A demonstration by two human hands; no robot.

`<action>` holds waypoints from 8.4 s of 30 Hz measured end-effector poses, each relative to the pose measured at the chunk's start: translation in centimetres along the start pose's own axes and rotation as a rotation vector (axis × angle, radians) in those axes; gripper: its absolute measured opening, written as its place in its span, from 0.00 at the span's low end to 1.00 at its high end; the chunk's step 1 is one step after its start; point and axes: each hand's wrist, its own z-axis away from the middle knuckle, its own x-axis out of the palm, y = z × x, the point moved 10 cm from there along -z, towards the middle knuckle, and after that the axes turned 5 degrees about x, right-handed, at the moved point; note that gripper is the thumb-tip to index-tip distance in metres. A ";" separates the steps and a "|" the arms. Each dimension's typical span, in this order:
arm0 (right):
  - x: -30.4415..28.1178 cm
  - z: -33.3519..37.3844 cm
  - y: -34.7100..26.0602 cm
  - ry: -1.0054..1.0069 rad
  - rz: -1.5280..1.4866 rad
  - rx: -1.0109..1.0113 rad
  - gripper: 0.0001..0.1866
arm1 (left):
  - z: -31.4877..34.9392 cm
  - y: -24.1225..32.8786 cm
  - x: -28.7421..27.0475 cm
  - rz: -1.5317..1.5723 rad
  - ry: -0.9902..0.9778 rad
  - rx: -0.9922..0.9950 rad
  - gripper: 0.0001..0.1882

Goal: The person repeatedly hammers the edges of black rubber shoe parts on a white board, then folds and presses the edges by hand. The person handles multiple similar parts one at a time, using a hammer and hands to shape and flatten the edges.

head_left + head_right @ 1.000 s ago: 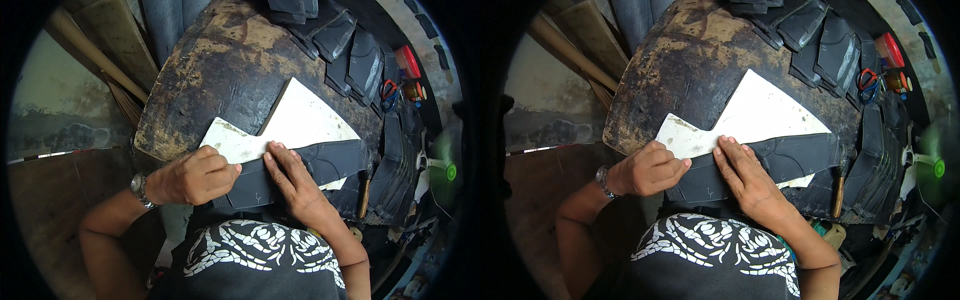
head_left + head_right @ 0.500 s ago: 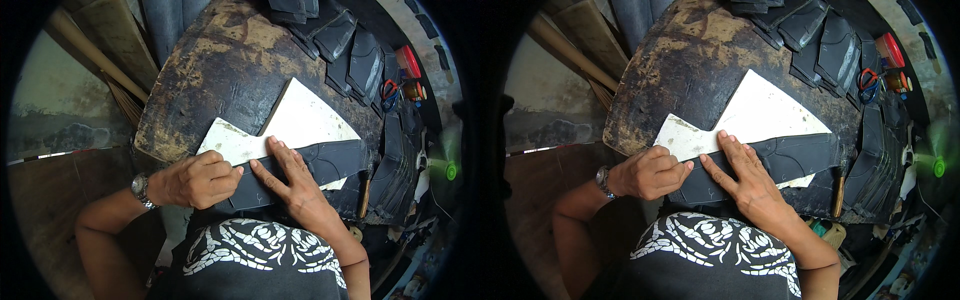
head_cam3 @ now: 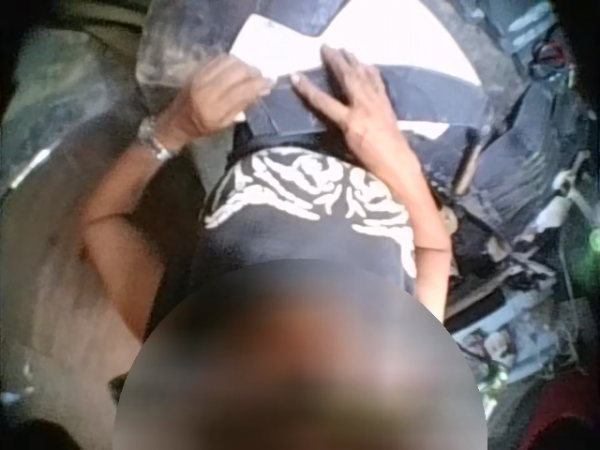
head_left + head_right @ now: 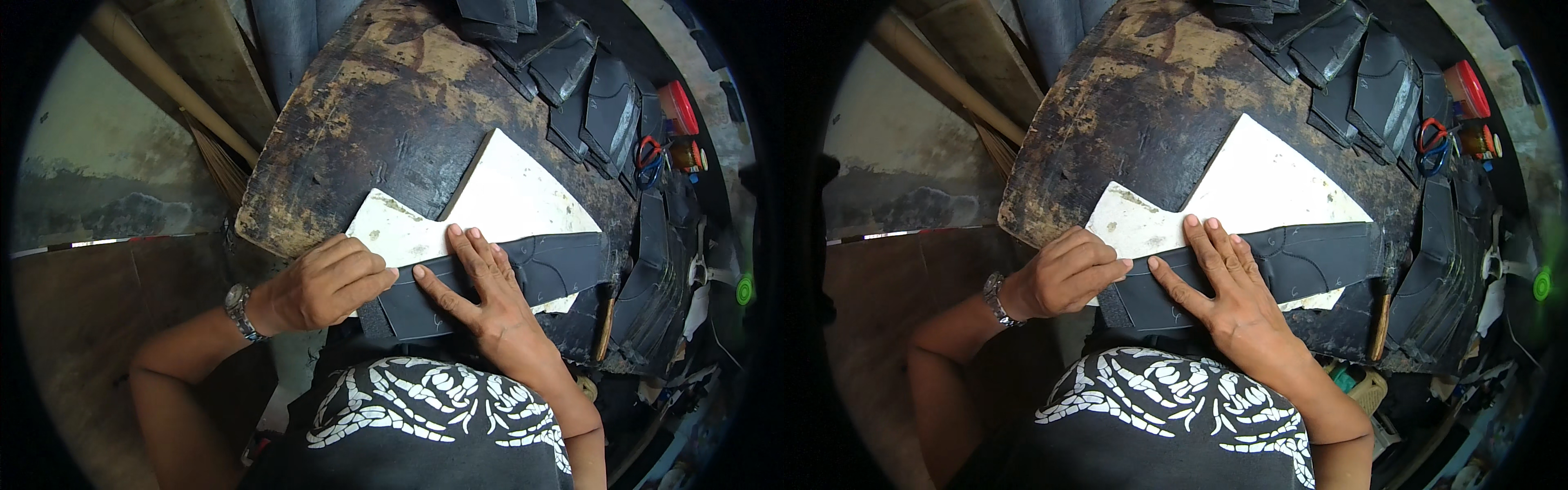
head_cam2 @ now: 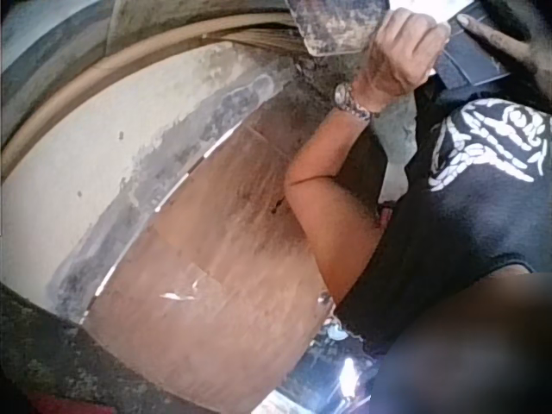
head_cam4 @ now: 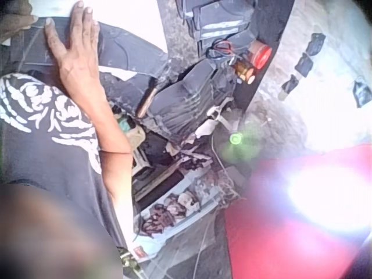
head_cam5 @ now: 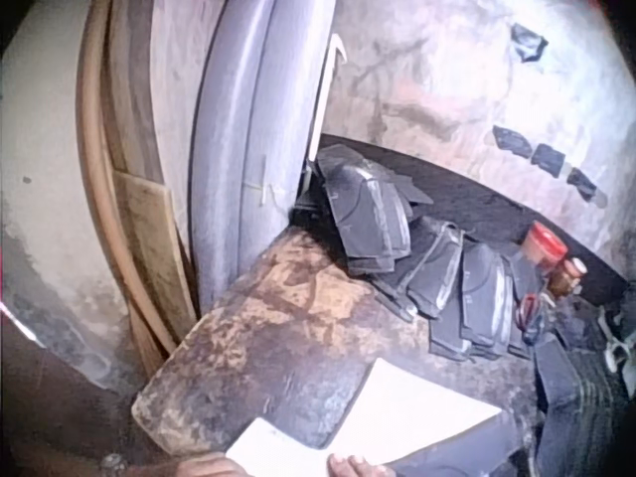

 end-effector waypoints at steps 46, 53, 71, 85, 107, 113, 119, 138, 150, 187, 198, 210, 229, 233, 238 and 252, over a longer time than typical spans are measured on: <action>0.8 0.4 -1.7 -0.014 0.087 -0.110 0.31 | 2.3 2.7 0.5 -0.204 -0.012 -0.137 0.20; -9.1 14.5 14.8 0.978 0.154 0.583 0.29 | 2.9 3.5 1.1 -0.320 0.049 -0.113 0.20; -5.0 13.0 6.1 0.737 -0.506 0.149 0.29 | 4.0 4.2 1.8 -0.437 0.098 -0.027 0.13; -4.4 7.1 2.0 0.452 -0.296 0.052 0.30 | 4.6 4.3 1.6 -0.447 0.178 -0.010 0.12; -4.6 4.0 -1.6 0.408 -0.245 -0.077 0.42 | 4.4 3.9 1.1 -0.391 0.248 -0.050 0.10; -3.6 3.7 -1.9 0.363 -0.135 -0.095 0.46 | 4.7 3.4 1.0 -0.336 0.256 -0.103 0.10; -4.7 5.2 1.7 0.343 -0.096 0.084 0.41 | 3.8 3.3 0.6 -0.305 0.203 -0.145 0.12; -5.6 9.6 7.3 0.578 -0.281 0.273 0.28 | 1.2 0.6 1.2 -0.153 -0.081 -0.478 0.31; -7.9 13.1 14.9 0.779 -0.207 0.461 0.32 | 0.3 -0.7 1.0 0.025 -0.034 -0.604 0.19; -3.1 12.1 6.8 0.495 -0.288 0.279 0.26 | -3.4 0.5 2.6 0.139 -0.121 -0.051 0.18; -4.7 10.1 4.3 0.554 -0.244 0.093 0.37 | -2.4 -0.9 1.3 0.290 0.055 -0.087 0.19; -1.2 6.6 3.2 0.130 -0.202 0.240 0.39 | -2.4 -1.0 0.6 0.244 0.098 -0.117 0.09; -6.7 19.3 8.3 0.965 -0.582 0.171 0.32 | -5.6 3.5 -4.3 0.133 0.273 -0.062 0.12; -2.8 14.4 11.0 0.335 -0.418 0.557 0.28 | -7.2 3.6 -4.5 0.156 0.210 -0.085 0.11; -6.8 15.7 9.5 0.827 -0.420 0.254 0.28 | -8.0 3.4 -5.1 0.141 0.196 -0.099 0.14; -1.0 13.4 10.8 0.558 -0.657 0.401 0.32 | -10.0 -5.5 4.2 0.741 -0.195 -0.341 0.43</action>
